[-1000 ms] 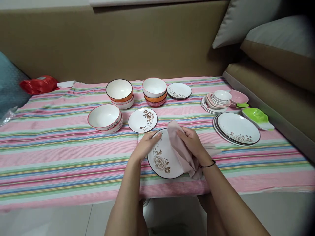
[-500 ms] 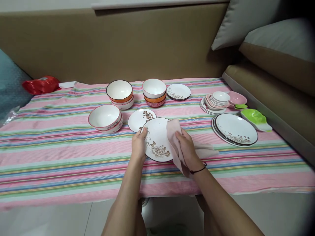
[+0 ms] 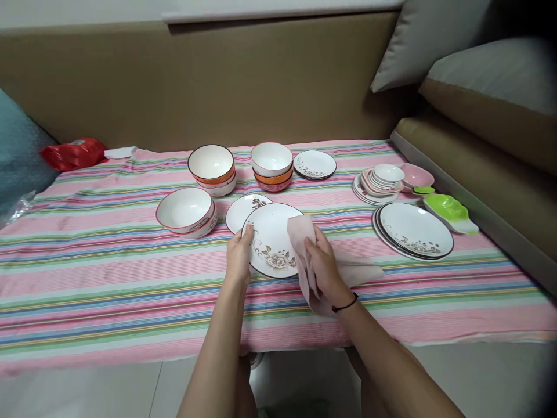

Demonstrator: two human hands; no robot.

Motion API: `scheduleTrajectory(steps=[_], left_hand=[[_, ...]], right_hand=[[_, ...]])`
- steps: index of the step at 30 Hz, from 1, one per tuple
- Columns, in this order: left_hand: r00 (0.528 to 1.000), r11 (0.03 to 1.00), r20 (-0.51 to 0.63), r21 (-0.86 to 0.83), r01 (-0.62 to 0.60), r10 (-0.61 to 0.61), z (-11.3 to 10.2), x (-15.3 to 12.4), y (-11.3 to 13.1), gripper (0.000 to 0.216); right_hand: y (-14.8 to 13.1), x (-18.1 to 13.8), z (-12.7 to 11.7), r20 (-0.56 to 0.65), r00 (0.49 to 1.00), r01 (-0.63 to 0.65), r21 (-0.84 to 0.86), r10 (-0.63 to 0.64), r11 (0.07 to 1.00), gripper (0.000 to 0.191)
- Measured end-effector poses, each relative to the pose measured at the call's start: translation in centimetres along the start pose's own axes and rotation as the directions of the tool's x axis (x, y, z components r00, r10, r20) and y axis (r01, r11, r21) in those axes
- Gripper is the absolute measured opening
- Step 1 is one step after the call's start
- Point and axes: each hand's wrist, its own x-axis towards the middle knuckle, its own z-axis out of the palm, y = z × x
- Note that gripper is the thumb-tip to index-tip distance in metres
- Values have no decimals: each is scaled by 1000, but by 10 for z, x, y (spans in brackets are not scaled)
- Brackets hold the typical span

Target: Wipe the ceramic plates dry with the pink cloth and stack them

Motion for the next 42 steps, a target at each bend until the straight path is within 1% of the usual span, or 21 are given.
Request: scheduleTrajectory(steps=[2,4,8,11,14,17,19,22,25,27,30,32,35,37,38,40,42], left_hand=[[996,999,80,36,40,-43,1,-2,1,38],[984,992,153,93,82,-95,1,-4,3,39],[929,961,299,230,150,-217,-2,-8,9,41],[876,931,375,314,188,-303,-6,-10,14,34],[836,911,437,377,166,-333,-9,-10,17,32],[816,914,478,381,140,-324,-11,-10,18,34],[822,916,461,363,169,-335,-12,-9,17,30],[842,924,418,312,220,-341,-13,-9,15,28],[861,943,394,213,255,-321,-11,-12,13,29],[897,961,346,120,249,-276,-9,-12,12,31],[964,984,204,-23,178,-170,-5,-9,7,36],[989,987,96,-105,125,-115,0,-7,2,38],[995,981,-81,-190,46,-62,8,-4,-6,34],[982,979,-186,-204,-3,-35,14,-6,-11,30],[976,980,-215,-198,-18,-25,16,-7,-13,28],[978,986,-210,-161,-31,-3,18,-9,-13,29],[994,995,-109,-93,-31,21,17,-10,-8,35]], right_hand=[[-3,6,-7,-6,999,39,-12,-39,999,57],[-7,10,-14,13,999,52,-10,-52,999,58],[-15,14,-26,156,988,14,-42,-7,999,55],[-19,13,-29,284,958,5,-113,27,994,46],[-21,10,-27,367,928,-2,-155,59,988,39],[-22,8,-22,411,907,-38,-133,90,990,36],[-23,8,-19,417,905,-45,-102,83,994,35],[-23,10,-17,374,925,-54,-31,61,998,36],[-23,11,-16,283,959,-36,25,28,999,37],[-22,10,-14,206,978,-4,54,-7,999,39],[-22,5,-8,110,994,4,63,-11,998,52],[-20,0,-2,60,998,-10,63,7,998,62],[-14,-7,9,15,1000,-12,98,11,995,67],[-8,-10,16,4,1000,5,118,-5,993,66],[-5,-10,17,-11,1000,14,120,-12,993,64],[-2,-10,18,-72,997,48,103,-40,994,62],[-4,-8,13,-137,987,93,55,-85,994,56]])
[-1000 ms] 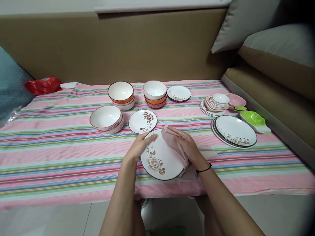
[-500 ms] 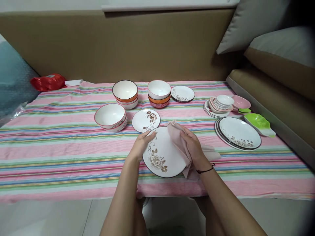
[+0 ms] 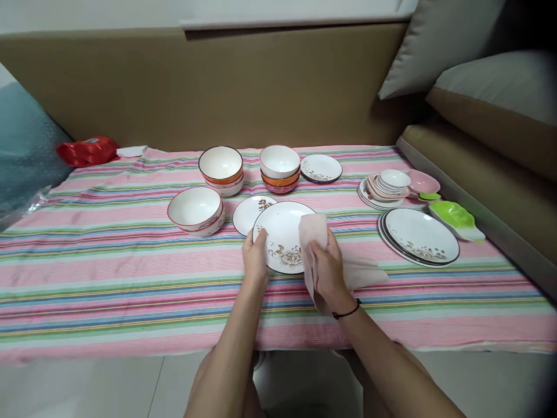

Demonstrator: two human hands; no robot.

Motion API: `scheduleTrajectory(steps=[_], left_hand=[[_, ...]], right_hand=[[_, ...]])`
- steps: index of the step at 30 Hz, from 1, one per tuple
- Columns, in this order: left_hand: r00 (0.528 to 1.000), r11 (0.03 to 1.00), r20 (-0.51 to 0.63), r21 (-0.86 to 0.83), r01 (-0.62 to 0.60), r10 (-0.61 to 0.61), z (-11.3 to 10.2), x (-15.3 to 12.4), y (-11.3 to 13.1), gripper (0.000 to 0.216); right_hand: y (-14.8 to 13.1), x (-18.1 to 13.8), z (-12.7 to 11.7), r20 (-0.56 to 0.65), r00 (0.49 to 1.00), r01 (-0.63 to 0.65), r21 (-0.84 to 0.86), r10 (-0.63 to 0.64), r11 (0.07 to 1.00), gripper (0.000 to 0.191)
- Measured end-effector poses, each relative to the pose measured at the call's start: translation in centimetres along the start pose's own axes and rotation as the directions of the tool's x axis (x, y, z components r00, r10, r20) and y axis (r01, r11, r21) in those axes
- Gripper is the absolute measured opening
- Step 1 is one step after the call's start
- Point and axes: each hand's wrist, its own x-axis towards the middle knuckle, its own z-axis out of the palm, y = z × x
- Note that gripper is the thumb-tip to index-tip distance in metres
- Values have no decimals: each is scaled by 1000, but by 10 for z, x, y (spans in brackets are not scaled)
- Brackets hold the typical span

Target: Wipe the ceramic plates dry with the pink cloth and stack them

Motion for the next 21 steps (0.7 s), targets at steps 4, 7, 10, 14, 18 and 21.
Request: scheduleTrajectory(steps=[4,7,10,14,18,21], left_hand=[[941,956,319,293,19,-116,-13,5,21,33],[853,860,488,501,-103,-182,-22,7,31,35],[828,774,535,591,-227,-166,-23,4,29,36],[860,724,509,585,-365,23,-18,-2,22,34],[919,756,382,571,-319,98,-20,1,17,37],[974,835,195,513,-199,112,-23,5,9,43]], right_hand=[[-19,11,-18,6,982,184,-209,-187,960,33],[-33,15,-31,176,939,343,-459,-294,820,22],[-36,16,-35,333,898,436,-593,-286,677,21],[-29,18,-33,347,883,469,-627,-316,622,30],[-21,21,-26,216,922,386,-579,-322,718,39],[-15,21,-20,100,964,263,-506,-247,822,39]])
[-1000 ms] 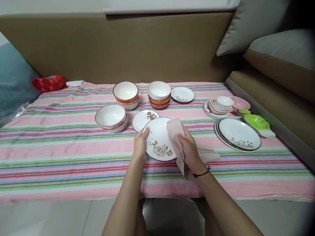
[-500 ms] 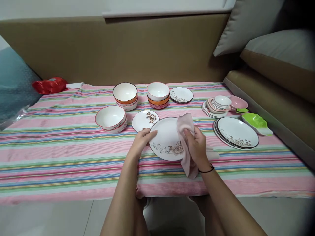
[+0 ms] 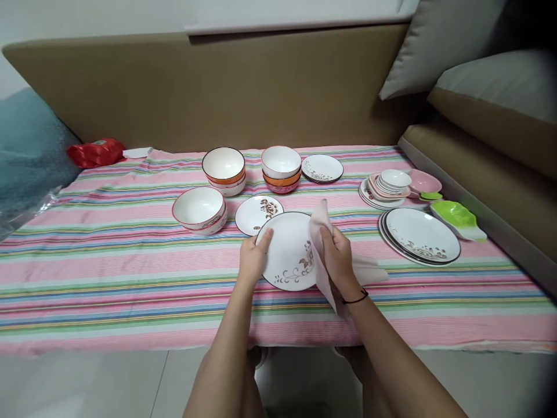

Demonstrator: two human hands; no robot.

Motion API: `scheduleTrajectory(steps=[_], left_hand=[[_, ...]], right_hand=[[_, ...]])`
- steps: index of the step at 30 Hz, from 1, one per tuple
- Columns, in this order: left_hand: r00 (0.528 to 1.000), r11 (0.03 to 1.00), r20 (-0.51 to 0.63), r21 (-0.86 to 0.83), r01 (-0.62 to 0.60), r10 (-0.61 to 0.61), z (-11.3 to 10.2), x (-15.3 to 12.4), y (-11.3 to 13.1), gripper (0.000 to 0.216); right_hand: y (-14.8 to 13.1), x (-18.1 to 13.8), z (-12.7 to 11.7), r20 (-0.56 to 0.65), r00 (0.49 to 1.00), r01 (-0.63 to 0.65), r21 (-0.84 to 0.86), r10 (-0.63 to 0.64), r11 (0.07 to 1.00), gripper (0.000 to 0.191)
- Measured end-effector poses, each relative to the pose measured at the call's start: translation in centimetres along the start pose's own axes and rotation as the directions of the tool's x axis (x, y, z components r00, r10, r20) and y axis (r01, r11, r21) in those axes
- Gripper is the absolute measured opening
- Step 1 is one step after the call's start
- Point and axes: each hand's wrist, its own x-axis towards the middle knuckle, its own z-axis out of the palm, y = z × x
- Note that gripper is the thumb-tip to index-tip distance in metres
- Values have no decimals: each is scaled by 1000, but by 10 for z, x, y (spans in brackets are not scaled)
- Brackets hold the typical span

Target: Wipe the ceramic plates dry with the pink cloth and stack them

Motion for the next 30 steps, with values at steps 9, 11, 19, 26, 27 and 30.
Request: scheduleTrajectory(steps=[9,11,19,26,27,30], left_hand=[[875,845,-386,-533,48,-293,43,-15,-10,47],[838,807,-406,-586,68,-365,49,-18,-9,47],[940,890,-79,-357,284,-331,34,-17,3,46],[977,998,208,-59,-38,49,7,-4,15,40],[970,997,229,-26,-74,78,6,-4,16,40],[984,999,174,-11,-40,41,6,-7,17,49]], right_hand=[[-7,-20,20,-72,994,-79,122,88,989,31],[-6,-27,25,-82,992,-87,109,96,990,31],[7,1,8,-176,954,-224,125,244,967,30],[0,16,-21,-3,984,-177,46,177,983,45],[-2,14,-21,30,986,-162,33,161,986,47],[-6,9,-16,60,991,-121,12,120,993,49]])
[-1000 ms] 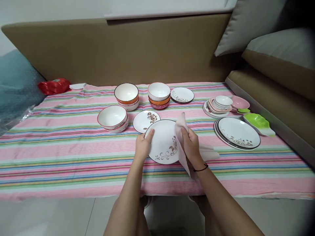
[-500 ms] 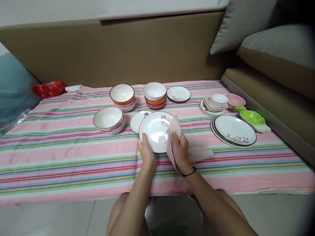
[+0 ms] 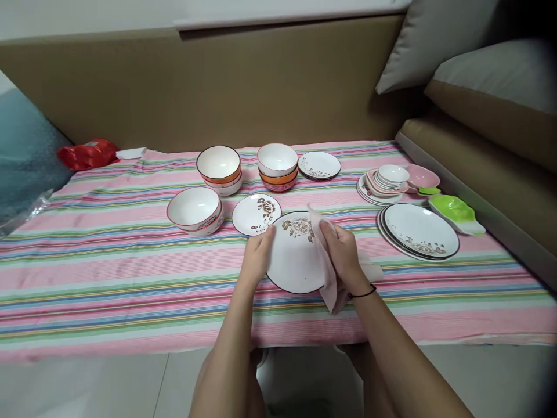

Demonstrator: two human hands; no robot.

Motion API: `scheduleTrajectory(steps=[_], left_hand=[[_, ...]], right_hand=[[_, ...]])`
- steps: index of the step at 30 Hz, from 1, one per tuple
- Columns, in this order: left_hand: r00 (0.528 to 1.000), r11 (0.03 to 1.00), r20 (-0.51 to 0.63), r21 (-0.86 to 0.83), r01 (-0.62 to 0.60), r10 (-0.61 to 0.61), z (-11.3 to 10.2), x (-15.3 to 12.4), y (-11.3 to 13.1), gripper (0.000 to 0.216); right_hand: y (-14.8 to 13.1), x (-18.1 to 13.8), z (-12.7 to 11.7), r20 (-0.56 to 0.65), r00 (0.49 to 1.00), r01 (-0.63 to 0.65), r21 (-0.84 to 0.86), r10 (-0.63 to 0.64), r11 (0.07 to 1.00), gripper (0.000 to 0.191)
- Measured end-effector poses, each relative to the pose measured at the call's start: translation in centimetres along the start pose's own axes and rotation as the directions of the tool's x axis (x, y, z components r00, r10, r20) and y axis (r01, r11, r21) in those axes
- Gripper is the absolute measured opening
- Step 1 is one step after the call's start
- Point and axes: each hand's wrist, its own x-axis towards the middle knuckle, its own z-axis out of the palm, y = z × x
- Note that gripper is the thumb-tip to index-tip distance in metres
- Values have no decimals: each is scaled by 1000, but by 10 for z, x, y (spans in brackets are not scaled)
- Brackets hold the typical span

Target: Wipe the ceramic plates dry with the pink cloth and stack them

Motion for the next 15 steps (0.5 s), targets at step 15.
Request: scheduleTrajectory(steps=[15], left_hand=[[809,902,-538,-431,-24,-236,29,-8,-9,52]], right_hand=[[10,-15,41,-47,990,-124,147,132,981,39]])
